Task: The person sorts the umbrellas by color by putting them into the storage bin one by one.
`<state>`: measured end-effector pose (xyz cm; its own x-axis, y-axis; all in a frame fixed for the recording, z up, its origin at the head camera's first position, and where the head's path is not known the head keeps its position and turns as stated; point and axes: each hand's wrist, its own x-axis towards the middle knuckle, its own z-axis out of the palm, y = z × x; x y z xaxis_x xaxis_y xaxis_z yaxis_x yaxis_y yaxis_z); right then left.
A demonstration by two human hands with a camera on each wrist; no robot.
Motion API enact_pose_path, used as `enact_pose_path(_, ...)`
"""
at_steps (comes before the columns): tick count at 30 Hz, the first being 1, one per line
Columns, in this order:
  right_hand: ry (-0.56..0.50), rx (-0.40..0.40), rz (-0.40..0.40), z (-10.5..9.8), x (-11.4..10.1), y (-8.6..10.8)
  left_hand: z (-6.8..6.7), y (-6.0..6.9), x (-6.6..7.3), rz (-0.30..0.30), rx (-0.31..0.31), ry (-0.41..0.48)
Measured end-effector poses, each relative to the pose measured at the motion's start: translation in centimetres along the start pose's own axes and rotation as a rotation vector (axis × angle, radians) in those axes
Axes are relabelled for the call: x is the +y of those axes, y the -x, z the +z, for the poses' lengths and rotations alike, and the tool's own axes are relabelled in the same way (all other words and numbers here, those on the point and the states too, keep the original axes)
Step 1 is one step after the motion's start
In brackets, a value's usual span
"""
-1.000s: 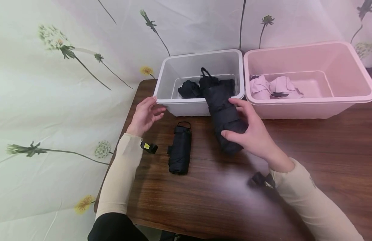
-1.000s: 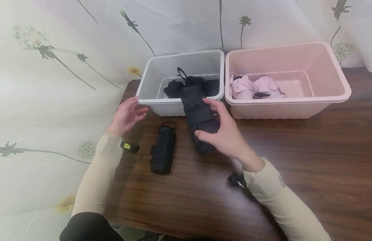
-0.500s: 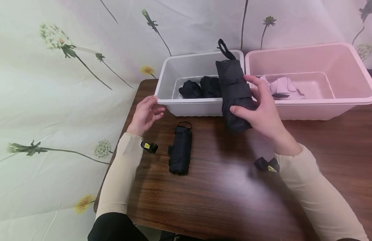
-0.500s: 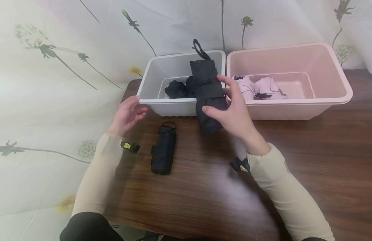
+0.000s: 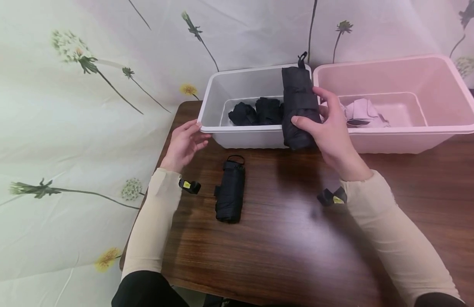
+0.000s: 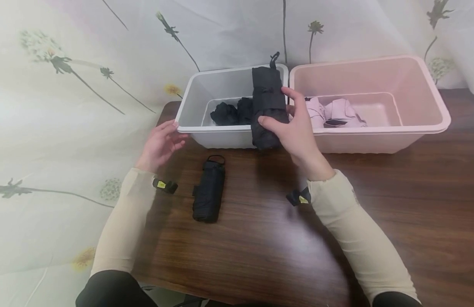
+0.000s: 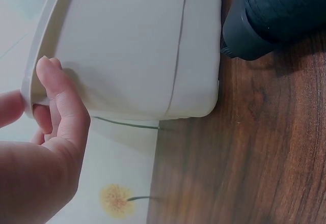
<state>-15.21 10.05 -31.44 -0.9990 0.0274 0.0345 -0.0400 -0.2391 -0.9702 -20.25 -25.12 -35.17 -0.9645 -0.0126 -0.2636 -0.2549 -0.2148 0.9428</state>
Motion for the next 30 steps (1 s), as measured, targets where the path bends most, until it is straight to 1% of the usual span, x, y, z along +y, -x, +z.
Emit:
enact_pose_path(3, 0.0, 0.017, 0.011, 0.2, -0.1, -0.6, 0.0, 0.1, 0.1, 0.001, -0.004, 0.003)
enact_pose_path(10, 0.118, 0.031, 0.033, 0.5, -0.4, -2.0, 0.0, 0.2, 0.2, 0.0, -0.015, -0.017)
enact_pose_path(13, 0.122, 0.034, 0.048, 0.7, -0.4, -2.5, -0.1, 0.2, 0.2, 0.0, -0.017, -0.023)
enact_pose_path(20, 0.109, 0.031, 0.077, 0.9, -0.5, -3.2, -0.1, 0.3, 0.1, 0.0, -0.034, 0.007)
enact_pose_path(22, 0.106, 0.036, 0.08, 1.0, -0.5, -3.3, -0.2, 0.3, 0.0, 0.002, -0.036, 0.003)
enact_pose_path(26, 0.166, 0.05, 0.081, 1.0, -0.5, -3.7, -0.2, 0.2, 0.0, 0.004, -0.039, 0.003)
enact_pose_path(30, 0.28, 0.062, 0.04, 1.0, -0.4, -4.1, -0.2, 0.1, 0.0, 0.003, -0.058, 0.042)
